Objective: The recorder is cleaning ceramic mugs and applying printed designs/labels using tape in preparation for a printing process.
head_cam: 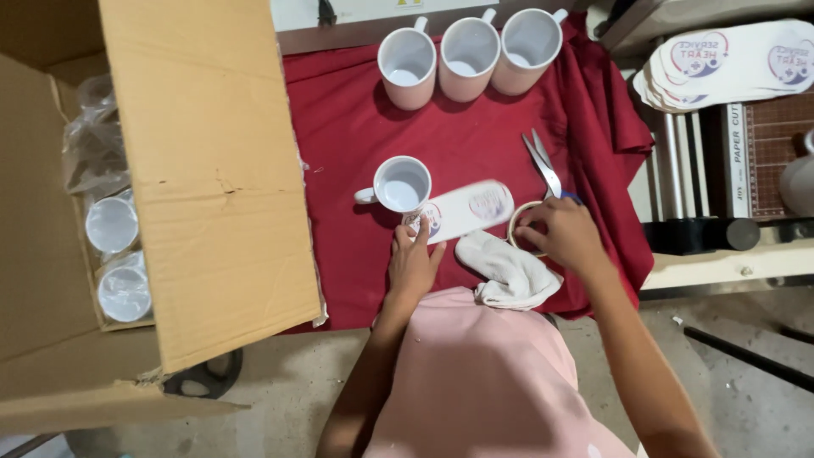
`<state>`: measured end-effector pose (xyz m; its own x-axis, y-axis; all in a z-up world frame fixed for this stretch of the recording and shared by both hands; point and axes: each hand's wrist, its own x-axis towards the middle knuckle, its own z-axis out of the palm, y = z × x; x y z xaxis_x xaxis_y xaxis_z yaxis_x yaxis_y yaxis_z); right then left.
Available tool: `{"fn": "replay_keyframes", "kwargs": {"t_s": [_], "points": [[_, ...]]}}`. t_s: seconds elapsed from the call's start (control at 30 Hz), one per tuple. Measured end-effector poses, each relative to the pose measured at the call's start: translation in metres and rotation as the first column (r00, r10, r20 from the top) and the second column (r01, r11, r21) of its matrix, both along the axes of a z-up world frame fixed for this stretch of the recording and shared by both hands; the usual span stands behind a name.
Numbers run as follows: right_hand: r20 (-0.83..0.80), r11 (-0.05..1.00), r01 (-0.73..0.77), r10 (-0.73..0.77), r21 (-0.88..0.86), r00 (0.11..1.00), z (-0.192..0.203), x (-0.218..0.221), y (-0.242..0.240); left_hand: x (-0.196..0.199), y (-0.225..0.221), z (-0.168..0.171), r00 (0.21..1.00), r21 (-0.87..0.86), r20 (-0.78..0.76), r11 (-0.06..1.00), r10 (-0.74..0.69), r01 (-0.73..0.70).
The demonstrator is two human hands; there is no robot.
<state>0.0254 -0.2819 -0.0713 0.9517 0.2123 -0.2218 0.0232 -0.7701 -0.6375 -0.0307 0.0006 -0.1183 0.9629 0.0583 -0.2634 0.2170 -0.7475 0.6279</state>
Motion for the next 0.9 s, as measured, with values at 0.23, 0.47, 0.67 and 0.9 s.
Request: {"fn": "replay_keyframes", "kwargs": {"t_s": [0.23, 0.47, 0.67, 0.9], "points": [[0.220, 0.910, -0.032, 0.134, -0.412, 0.966, 0.008, -0.016, 0.036, 0.023, -0.028, 0.002, 0.977, 0.150, -0.063, 0.966, -0.202, 0.210], [0.174, 0.973, 0.145, -0.114, -0.181, 0.978, 0.027, -0.018, 0.006, 0.030, -0.034, -0.012, 0.982, -0.251, 0.011, 0.950, -0.189, 0.186], [-0.347, 0.752, 0.323, -0.133, 0.574, 0.928, 0.089, -0.033, 0.003, 0.036, -0.045, 0.124, 0.948, -0.720, 0.076, 0.641, -0.308, 0.266], [-0.067, 0.772, 0.115, -0.095, 0.625, 0.993, 0.134, -0.041, 0.031, 0.024, -0.040, 0.181, 0.971, -0.848, 0.164, 0.478, -0.175, 0.229]]}}
